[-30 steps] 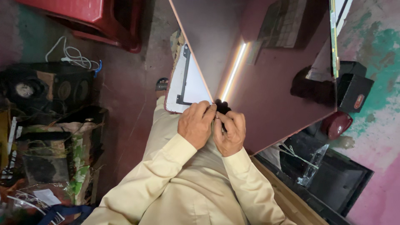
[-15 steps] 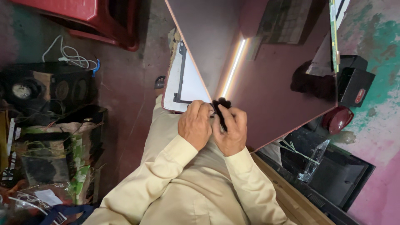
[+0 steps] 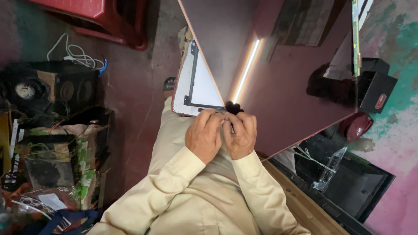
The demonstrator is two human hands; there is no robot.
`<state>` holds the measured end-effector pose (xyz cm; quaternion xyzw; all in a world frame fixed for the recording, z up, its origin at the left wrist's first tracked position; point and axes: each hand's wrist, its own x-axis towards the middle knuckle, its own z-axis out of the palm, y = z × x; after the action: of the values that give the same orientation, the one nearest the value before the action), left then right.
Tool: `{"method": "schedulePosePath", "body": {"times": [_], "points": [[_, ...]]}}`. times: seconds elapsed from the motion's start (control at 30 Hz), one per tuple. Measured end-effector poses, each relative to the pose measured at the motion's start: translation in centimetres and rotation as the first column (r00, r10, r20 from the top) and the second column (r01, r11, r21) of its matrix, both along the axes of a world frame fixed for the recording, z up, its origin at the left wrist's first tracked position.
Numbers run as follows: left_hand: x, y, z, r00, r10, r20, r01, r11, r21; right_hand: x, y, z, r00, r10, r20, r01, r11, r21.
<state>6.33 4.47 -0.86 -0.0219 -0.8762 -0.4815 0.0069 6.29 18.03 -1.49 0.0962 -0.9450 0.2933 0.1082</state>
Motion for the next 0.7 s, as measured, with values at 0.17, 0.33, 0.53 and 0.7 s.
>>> {"method": "schedulePosePath", "body": {"times": [0.17, 0.33, 0.53, 0.7], "points": [[-0.2, -0.7, -0.4, 0.998, -0.035, -0.053, 0.029, 0.995, -0.097, 0.1, 0.0, 0.4, 0.998, 0.013, -0.057, -0.017, 0.998, -0.056], [-0.8, -0.3, -1.6, 0.981, -0.126, -0.148, 0.106, 0.985, -0.136, 0.5, 0.0, 0.8, 0.997, -0.01, -0.072, 0.005, 0.998, -0.064], [-0.6, 0.3, -2.4, 0.967, -0.159, -0.198, 0.132, 0.98, -0.147, 1.1, 0.2, 1.3, 0.999, -0.02, -0.05, 0.015, 0.996, -0.093], [-0.3, 1.1, -2.1, 0.991, -0.068, -0.112, 0.058, 0.994, -0.092, 1.3, 0.4, 1.8, 0.999, -0.03, 0.017, 0.031, 0.995, -0.094]]}}
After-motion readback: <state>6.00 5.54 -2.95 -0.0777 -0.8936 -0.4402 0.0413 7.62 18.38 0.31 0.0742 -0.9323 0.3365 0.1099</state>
